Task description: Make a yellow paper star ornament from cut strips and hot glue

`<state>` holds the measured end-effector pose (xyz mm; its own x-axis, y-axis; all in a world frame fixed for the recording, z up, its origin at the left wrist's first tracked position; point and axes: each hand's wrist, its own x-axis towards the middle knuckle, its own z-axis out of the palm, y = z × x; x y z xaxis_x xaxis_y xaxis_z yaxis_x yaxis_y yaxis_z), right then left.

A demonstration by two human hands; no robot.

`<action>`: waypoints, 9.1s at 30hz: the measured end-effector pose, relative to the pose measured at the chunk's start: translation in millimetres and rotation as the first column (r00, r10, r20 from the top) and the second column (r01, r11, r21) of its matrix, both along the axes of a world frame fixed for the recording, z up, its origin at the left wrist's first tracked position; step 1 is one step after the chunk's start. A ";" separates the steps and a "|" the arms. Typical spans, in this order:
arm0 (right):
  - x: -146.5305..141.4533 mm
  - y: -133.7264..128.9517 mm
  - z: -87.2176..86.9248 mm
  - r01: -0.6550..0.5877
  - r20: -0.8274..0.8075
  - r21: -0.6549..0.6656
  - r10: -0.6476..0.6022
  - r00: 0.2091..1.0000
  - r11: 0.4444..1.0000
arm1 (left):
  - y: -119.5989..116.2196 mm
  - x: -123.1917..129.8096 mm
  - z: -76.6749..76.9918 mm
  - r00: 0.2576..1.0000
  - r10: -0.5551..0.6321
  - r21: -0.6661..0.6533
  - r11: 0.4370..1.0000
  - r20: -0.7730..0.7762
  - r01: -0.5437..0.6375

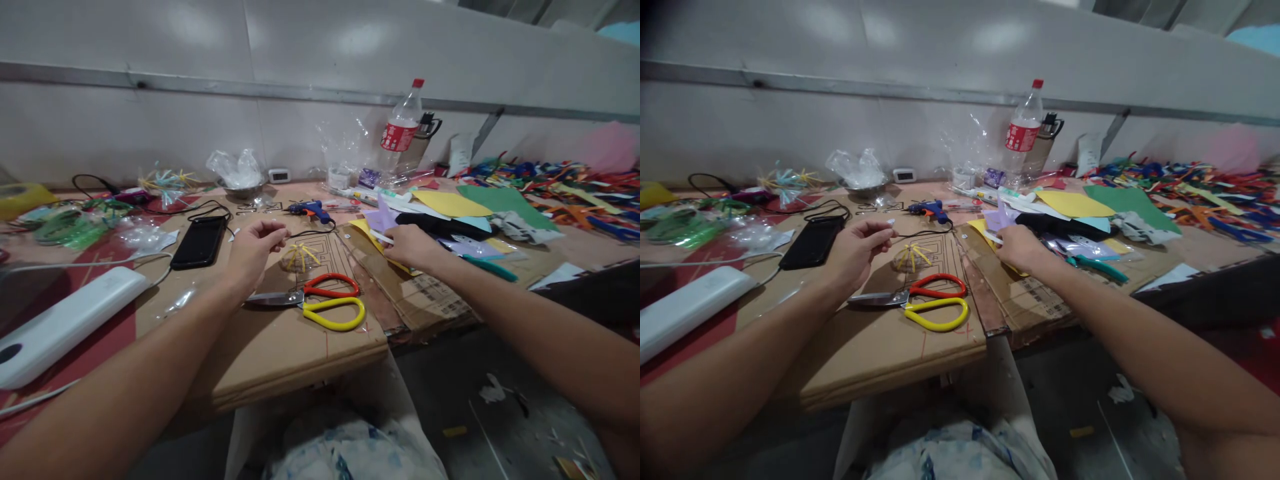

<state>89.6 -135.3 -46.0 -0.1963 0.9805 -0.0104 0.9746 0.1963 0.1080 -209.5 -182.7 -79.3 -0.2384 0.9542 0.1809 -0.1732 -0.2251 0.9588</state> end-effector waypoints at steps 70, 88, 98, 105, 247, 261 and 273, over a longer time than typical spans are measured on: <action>-119.8 16.0 -9.4 -0.528 -0.836 0.335 0.505 0.216 0.780 | -3.0 -9.6 18.5 0.932 -0.138 -0.009 0.989 0.334 0.149; -124.0 -1.7 -10.6 -0.555 -0.878 0.330 0.464 0.118 0.764 | -6.5 -0.3 17.0 0.913 -0.228 0.091 0.974 0.338 0.210; -120.8 -12.3 -10.0 -0.378 -0.637 0.649 0.743 0.203 0.660 | -9.0 7.5 11.1 0.935 -0.214 0.089 0.976 0.283 0.197; -119.1 -8.3 -9.6 -0.421 -0.414 0.758 0.866 0.280 0.498 | -11.2 9.8 16.0 0.946 -0.216 0.117 0.974 0.240 0.193; -70.7 -72.4 -29.6 -0.733 -0.554 0.002 0.611 0.566 0.680 | 16.5 -52.5 33.1 0.862 0.093 -0.069 0.995 0.498 -0.067; -104.4 -64.2 1.6 -0.659 -0.918 -0.353 -0.111 0.380 0.665 | 15.2 -40.4 22.8 0.881 0.073 -0.071 0.997 0.468 -0.044; -110.8 -65.7 1.6 -0.643 -0.920 -0.389 -0.246 0.305 0.660 | 6.1 -28.2 28.2 0.921 -0.027 -0.068 0.996 0.390 0.058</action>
<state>-21.2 -201.0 -44.4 -0.6973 0.6880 -0.2011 0.2466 -0.0332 -0.9685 -237.7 -176.6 -51.1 -0.2341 0.9722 0.0088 -0.5429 -0.1383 0.8283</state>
